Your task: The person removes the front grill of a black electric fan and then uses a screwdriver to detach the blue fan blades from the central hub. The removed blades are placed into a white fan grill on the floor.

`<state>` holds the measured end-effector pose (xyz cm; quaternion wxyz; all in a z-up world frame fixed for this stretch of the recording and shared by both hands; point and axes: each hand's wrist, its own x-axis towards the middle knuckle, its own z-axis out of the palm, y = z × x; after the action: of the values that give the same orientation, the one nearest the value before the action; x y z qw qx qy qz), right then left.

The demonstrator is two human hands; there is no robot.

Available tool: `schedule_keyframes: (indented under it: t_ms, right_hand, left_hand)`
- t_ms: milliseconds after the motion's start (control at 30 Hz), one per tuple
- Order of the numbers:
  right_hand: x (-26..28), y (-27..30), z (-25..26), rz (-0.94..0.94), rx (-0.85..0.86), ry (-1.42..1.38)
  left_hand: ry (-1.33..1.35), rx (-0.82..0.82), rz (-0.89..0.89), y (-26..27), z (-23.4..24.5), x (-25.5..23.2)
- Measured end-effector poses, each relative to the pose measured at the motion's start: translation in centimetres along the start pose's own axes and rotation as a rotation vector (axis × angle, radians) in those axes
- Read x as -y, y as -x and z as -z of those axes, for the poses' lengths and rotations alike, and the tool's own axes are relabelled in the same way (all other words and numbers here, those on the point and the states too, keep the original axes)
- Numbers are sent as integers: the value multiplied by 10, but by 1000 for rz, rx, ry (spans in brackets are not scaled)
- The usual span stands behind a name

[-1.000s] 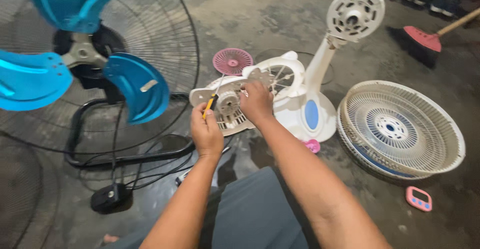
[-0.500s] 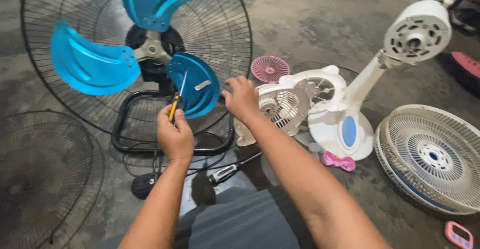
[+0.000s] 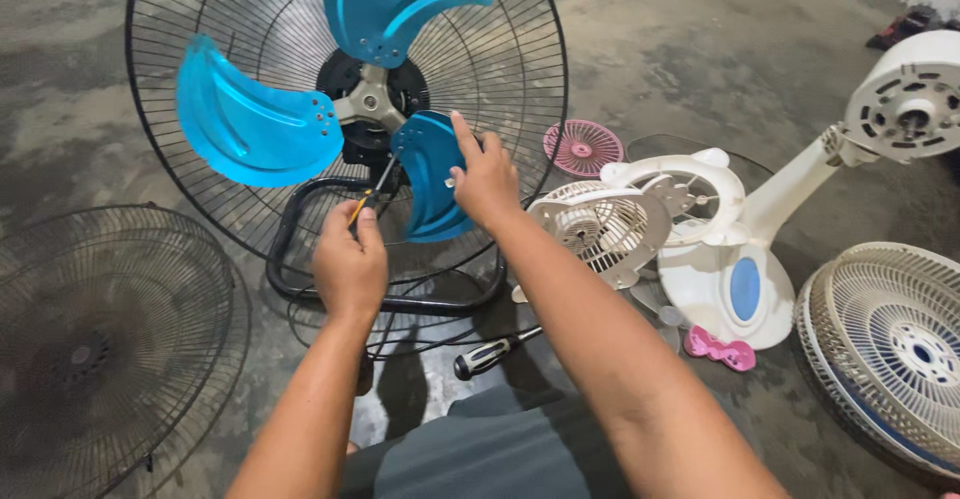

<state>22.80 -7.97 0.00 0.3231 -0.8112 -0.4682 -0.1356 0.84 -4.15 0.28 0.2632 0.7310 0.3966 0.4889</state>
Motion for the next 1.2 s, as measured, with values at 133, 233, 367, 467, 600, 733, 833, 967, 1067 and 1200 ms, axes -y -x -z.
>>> schedule_keyframes:
  t_ms: [133, 233, 367, 467, 600, 733, 833, 967, 1067, 1200]
  right_hand:
    - [-5, -4, -2, -33, 79, -39]
    - [-9, -6, -2, -29, 94, -39]
    - [-11, -6, -2, -22, 98, -41]
    - [-9, -6, 0, -57, 130, -14]
    - [-3, -5, 5, -91, 166, -9]
    - [3, -3, 9, -119, 179, -11]
    - [4, -4, 11, -117, 192, -15]
    - [3, -5, 10, -131, 211, -10]
    - [0, -5, 8, -107, 204, -18]
    - [-4, -5, 5, -89, 184, -26]
  left_hand:
    - [-49, 35, 23, -5, 0, -5]
    - [-56, 57, 66, -6, 0, -8]
    - [-39, 45, 46, -8, 0, -10]
    - [-48, 60, 58, -10, -1, -9]
    - [-83, 53, 13, -10, 0, -6]
    - [-94, 48, -2, -11, 1, -6]
    - [-131, 63, -16, -11, 3, -7]
    - [-161, 73, -16, -11, 4, -8]
    - [-166, 85, -5, -13, 5, -9]
    - [-164, 89, -1, -13, 5, -11]
